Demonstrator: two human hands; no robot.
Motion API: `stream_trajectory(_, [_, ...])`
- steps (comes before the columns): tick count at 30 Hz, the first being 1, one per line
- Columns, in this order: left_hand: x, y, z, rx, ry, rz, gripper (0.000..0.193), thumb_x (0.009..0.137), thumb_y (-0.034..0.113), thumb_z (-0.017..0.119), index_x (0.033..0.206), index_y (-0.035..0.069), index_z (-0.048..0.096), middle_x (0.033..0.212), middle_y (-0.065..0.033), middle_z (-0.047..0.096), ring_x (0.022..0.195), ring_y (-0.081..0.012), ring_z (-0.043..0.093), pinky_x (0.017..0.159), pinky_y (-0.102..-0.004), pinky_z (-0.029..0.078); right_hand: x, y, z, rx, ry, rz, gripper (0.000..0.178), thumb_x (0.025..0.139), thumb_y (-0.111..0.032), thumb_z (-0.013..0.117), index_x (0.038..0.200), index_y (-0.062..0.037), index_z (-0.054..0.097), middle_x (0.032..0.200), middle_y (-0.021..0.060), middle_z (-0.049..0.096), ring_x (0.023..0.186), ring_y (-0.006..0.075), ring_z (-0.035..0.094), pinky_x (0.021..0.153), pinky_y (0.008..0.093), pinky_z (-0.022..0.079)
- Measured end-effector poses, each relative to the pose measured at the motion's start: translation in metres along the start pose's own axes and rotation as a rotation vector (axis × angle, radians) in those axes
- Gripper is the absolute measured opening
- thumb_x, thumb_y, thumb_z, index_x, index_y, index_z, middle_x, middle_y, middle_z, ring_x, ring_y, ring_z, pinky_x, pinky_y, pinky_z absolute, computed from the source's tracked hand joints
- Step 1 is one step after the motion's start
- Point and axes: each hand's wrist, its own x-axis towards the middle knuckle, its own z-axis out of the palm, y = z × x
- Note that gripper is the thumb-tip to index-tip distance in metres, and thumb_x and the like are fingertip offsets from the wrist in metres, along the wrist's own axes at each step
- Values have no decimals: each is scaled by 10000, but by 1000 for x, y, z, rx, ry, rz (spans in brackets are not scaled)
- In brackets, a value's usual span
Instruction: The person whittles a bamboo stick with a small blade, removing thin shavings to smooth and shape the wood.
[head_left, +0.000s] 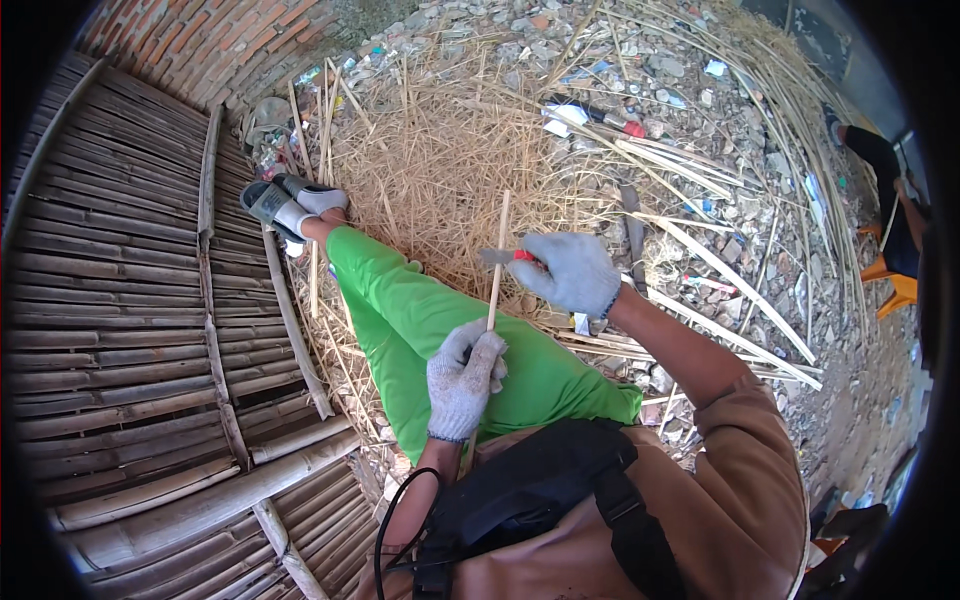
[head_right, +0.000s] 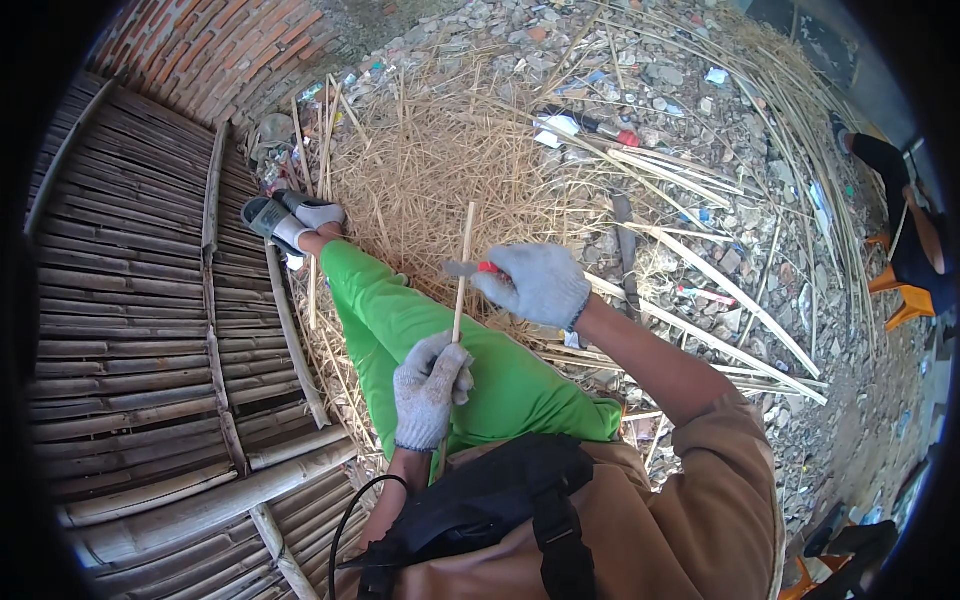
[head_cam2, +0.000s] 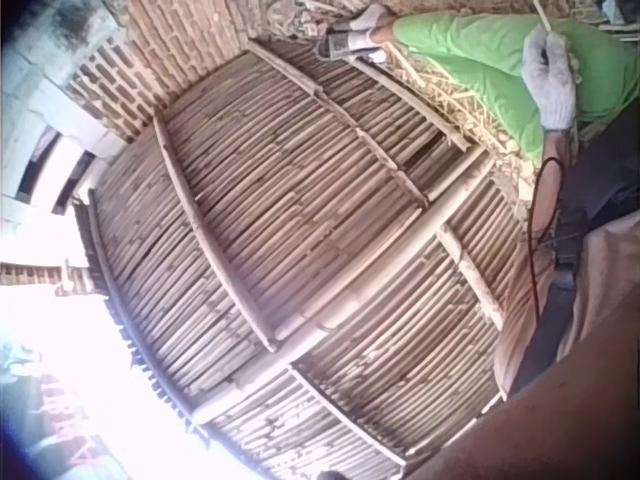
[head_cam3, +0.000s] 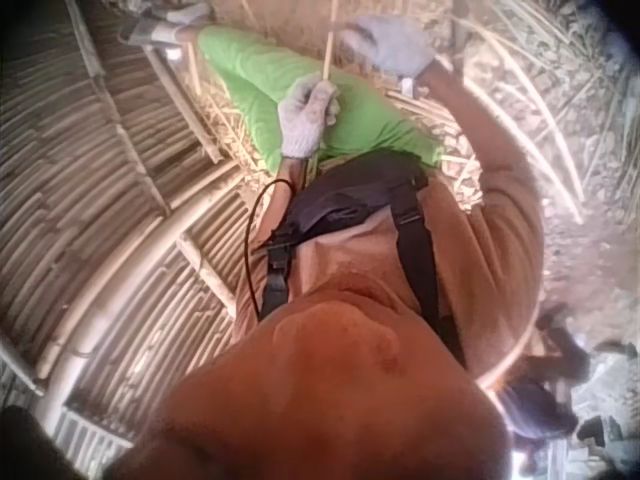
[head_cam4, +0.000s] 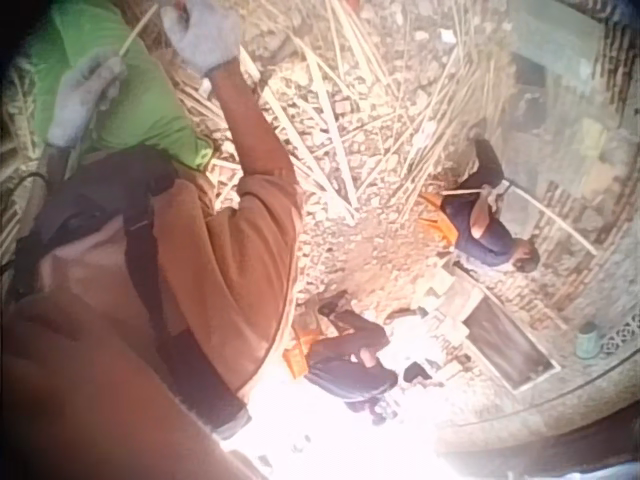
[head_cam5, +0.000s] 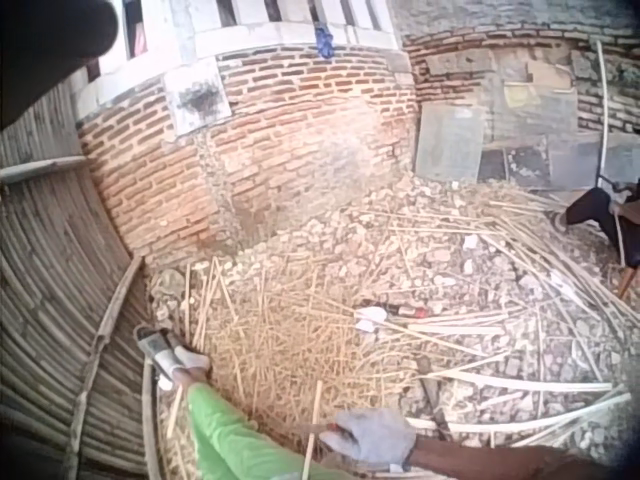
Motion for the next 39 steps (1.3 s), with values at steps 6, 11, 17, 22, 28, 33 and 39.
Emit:
stream_trajectory(6, [-3, -4, 0, 74, 1, 32, 300, 1105, 206, 709, 1281, -33, 746, 791, -26, 711, 611, -66, 621, 542, -249, 502, 6, 7, -9, -102, -98, 0, 433, 1056, -537, 655, 936, -125, 707, 779, 125, 739, 727, 357, 762, 646, 500, 596])
stream_trajectory(11, [-8, -5, -9, 141, -13, 70, 266, 1114, 233, 697, 1211, -7, 758, 704, 4, 667, 569, -59, 587, 530, -248, 481, 22, 66, -22, -120, 100, 148, 568, 1108, -627, 519, 1066, -113, 758, 822, 138, 771, 765, 364, 776, 686, 516, 609])
stream_trajectory(17, [-20, -19, -19, 0, 14, -90, 293, 1131, 233, 667, 1271, -14, 741, 766, 9, 679, 591, -48, 582, 529, -226, 476, 19, 116, -62, -173, 150, 370, 562, 1154, -576, 463, 1187, -92, 747, 834, 194, 760, 796, 406, 767, 732, 544, 599])
stream_trajectory(22, [-9, 0, -1, -15, -64, -77, 333, 1149, 211, 625, 1362, -36, 689, 884, -5, 709, 643, -44, 608, 526, -223, 487, 7, 21, -5, 33, 7, 44, 456, 1087, -521, 617, 952, -90, 678, 802, 166, 729, 735, 395, 746, 667, 532, 584])
stream_trajectory(28, [-9, -4, -1, -41, -66, -54, 345, 1148, 219, 631, 1350, -56, 684, 877, -23, 714, 602, -58, 598, 494, -223, 459, 1, -9, 0, -22, -102, 6, 489, 1077, -553, 620, 936, -92, 702, 816, 172, 741, 742, 399, 756, 656, 524, 593])
stream_trajectory(33, [-18, -11, -8, -7, -119, -69, 345, 1150, 236, 625, 1346, -42, 682, 882, -12, 706, 602, -50, 586, 497, -222, 454, 12, 48, -27, -140, 38, 206, 478, 1108, -546, 568, 989, -113, 732, 827, 162, 757, 766, 389, 773, 681, 536, 612])
stream_trajectory(39, [-23, -12, -8, -51, -104, -108, 333, 1153, 254, 619, 1334, -16, 692, 880, 6, 697, 609, -41, 581, 506, -218, 456, 4, 29, -43, -13, -18, 127, 470, 1101, -533, 577, 992, -98, 719, 800, 171, 746, 762, 398, 765, 699, 541, 607])
